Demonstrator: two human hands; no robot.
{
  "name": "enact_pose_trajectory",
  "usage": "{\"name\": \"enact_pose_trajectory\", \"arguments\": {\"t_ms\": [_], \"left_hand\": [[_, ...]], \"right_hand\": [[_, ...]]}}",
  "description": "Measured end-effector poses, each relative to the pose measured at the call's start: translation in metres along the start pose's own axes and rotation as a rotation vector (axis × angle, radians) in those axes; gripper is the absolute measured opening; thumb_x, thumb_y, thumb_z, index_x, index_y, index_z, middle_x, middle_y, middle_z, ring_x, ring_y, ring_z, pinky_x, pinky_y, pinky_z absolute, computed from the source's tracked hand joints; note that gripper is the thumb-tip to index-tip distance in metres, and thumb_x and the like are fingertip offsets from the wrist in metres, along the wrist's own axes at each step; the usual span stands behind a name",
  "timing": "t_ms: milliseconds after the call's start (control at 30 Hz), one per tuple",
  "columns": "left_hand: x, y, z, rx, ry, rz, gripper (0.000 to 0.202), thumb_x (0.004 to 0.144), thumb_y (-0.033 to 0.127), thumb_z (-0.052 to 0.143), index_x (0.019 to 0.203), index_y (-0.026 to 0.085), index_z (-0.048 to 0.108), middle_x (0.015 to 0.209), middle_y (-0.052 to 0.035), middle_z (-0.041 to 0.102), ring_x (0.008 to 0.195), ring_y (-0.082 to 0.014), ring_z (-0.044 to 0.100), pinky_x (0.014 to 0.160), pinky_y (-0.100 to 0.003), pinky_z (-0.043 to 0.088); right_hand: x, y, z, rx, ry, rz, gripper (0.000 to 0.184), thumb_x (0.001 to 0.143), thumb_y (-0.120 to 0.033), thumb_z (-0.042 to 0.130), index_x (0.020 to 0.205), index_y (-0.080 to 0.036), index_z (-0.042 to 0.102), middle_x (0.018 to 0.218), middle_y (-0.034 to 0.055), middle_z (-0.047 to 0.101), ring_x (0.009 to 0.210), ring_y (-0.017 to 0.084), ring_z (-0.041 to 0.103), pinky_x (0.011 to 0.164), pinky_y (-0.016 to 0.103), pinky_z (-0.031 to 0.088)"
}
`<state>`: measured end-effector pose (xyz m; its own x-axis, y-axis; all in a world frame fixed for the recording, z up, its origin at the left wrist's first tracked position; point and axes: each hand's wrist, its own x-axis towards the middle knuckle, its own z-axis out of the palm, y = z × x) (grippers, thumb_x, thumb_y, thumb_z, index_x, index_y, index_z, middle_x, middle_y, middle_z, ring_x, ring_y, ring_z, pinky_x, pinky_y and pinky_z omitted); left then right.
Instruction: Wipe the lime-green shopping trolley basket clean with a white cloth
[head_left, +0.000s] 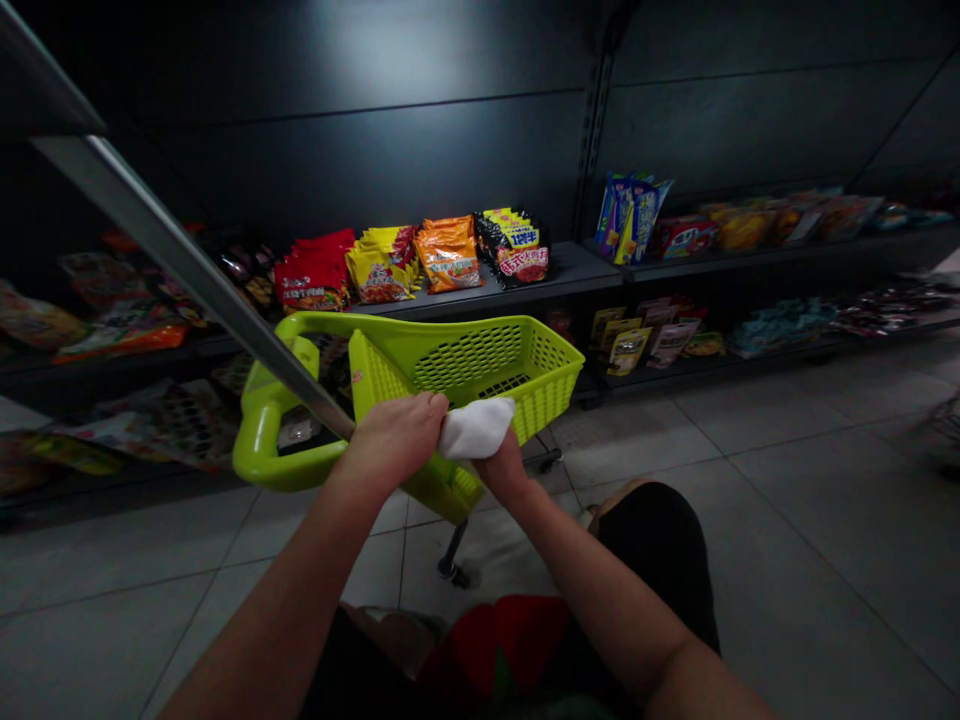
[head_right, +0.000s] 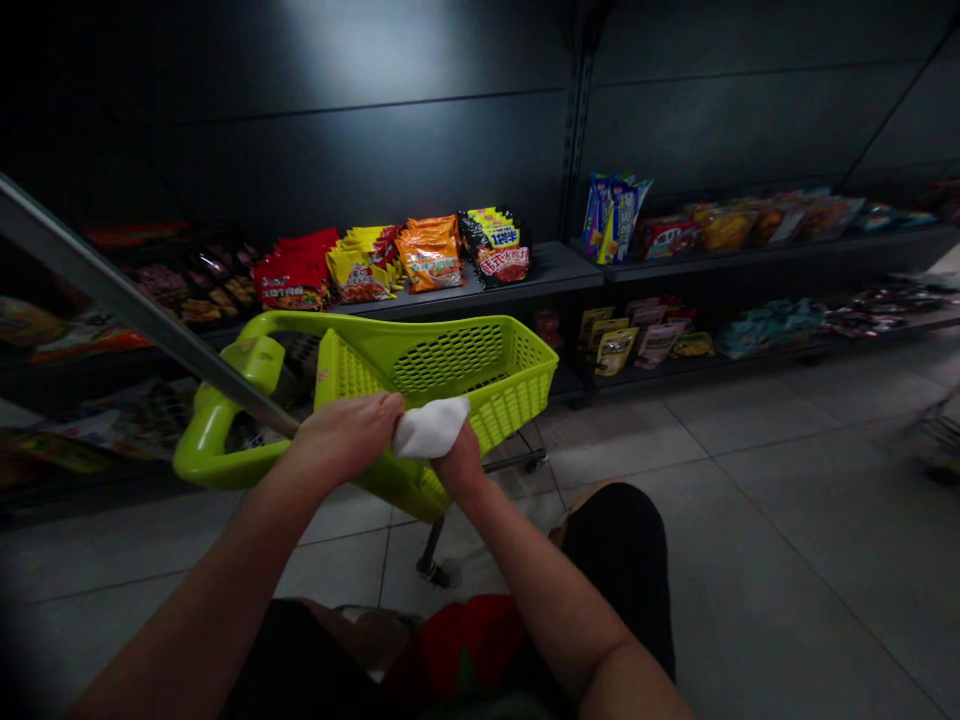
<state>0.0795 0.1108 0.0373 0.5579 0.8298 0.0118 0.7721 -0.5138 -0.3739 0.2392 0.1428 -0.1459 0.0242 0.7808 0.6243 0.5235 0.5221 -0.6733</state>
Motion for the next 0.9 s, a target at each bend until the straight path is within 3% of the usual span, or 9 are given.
{"name": "enact_pose_trajectory", "arguments": {"t_ms": [100,167,233,367,467,533,633,800,900], "left_hand": [[0.001,-0.002,0.002,0.009,0.040,0.015,0.019,0.093,0.012,0.045,0.100,0.017,0.061,0.092,-0.0097,0.072,0.084,-0.0266,0.073,0.065,-0.034,0.049],[0.003,-0.003,0.004,-0.009,0.044,0.019,0.016,0.092,0.013,0.048,0.098,0.016,0.062,0.088,-0.0096,0.072,0.082,-0.0272,0.073,0.063,-0.034,0.049],[0.005,-0.004,0.006,-0.020,0.050,0.019,0.014,0.091,0.014,0.050,0.097,0.016,0.062,0.087,-0.0098,0.071,0.081,-0.0277,0.073,0.061,-0.034,0.049],[0.004,-0.004,0.007,0.006,0.092,0.025,0.017,0.090,0.010,0.048,0.096,0.016,0.062,0.086,-0.0097,0.071,0.080,-0.0276,0.073,0.062,-0.035,0.049],[-0.003,-0.007,0.007,0.018,0.103,0.031,0.019,0.090,0.008,0.046,0.094,0.017,0.062,0.085,-0.0084,0.070,0.078,-0.0265,0.072,0.060,-0.034,0.047],[-0.009,-0.010,0.009,0.021,0.110,0.023,0.018,0.090,0.009,0.046,0.092,0.018,0.062,0.084,-0.0079,0.069,0.075,-0.0263,0.071,0.058,-0.034,0.046],[-0.015,-0.018,0.013,0.017,0.119,0.013,0.016,0.089,0.010,0.048,0.089,0.019,0.061,0.080,-0.0073,0.068,0.072,-0.0262,0.070,0.056,-0.033,0.044],[-0.019,-0.031,0.020,0.014,0.130,0.014,0.014,0.088,0.012,0.049,0.087,0.020,0.060,0.081,-0.0066,0.068,0.073,-0.0269,0.070,0.057,-0.034,0.043],[-0.019,-0.038,0.024,0.028,0.144,0.003,0.015,0.090,0.015,0.047,0.087,0.020,0.061,0.079,-0.0064,0.068,0.071,-0.0267,0.070,0.054,-0.034,0.040]], "right_hand": [[0.025,0.032,-0.044,-0.062,0.193,0.150,0.030,0.085,-0.020,0.060,0.111,-0.019,0.073,0.111,0.0099,0.068,0.106,0.026,0.062,0.101,0.044,0.051],[0.037,0.037,-0.062,-0.138,0.273,0.230,0.030,0.086,-0.017,0.056,0.109,-0.016,0.074,0.107,0.0122,0.065,0.101,0.026,0.061,0.098,0.045,0.051],[0.044,0.024,-0.066,-0.207,0.193,0.168,0.031,0.088,-0.014,0.056,0.112,-0.017,0.075,0.105,0.0118,0.064,0.100,0.026,0.059,0.097,0.043,0.050],[0.045,-0.026,-0.049,-0.309,-0.171,-0.241,0.035,0.097,-0.019,0.056,0.128,-0.029,0.068,0.113,0.0085,0.063,0.110,0.024,0.053,0.102,0.037,0.044],[0.048,-0.034,-0.044,-0.400,-0.296,-0.375,0.034,0.099,-0.026,0.058,0.132,-0.034,0.063,0.125,0.0067,0.063,0.122,0.025,0.049,0.106,0.040,0.036],[0.052,-0.019,-0.050,-0.429,-0.337,-0.372,0.030,0.099,-0.030,0.060,0.129,-0.034,0.064,0.123,0.0055,0.066,0.121,0.024,0.051,0.105,0.040,0.033],[0.061,0.026,-0.072,-0.438,-0.368,-0.337,0.028,0.097,-0.036,0.064,0.124,-0.028,0.066,0.113,0.0063,0.070,0.111,0.023,0.057,0.103,0.039,0.033],[0.075,0.107,-0.133,-0.521,-0.325,-0.261,0.026,0.094,-0.032,0.067,0.118,-0.023,0.069,0.113,0.0109,0.071,0.111,0.027,0.059,0.106,0.044,0.034],[0.076,0.135,-0.164,-0.587,-0.267,-0.190,0.021,0.095,-0.029,0.064,0.112,-0.020,0.070,0.109,0.0117,0.072,0.108,0.027,0.061,0.110,0.049,0.031]]}}
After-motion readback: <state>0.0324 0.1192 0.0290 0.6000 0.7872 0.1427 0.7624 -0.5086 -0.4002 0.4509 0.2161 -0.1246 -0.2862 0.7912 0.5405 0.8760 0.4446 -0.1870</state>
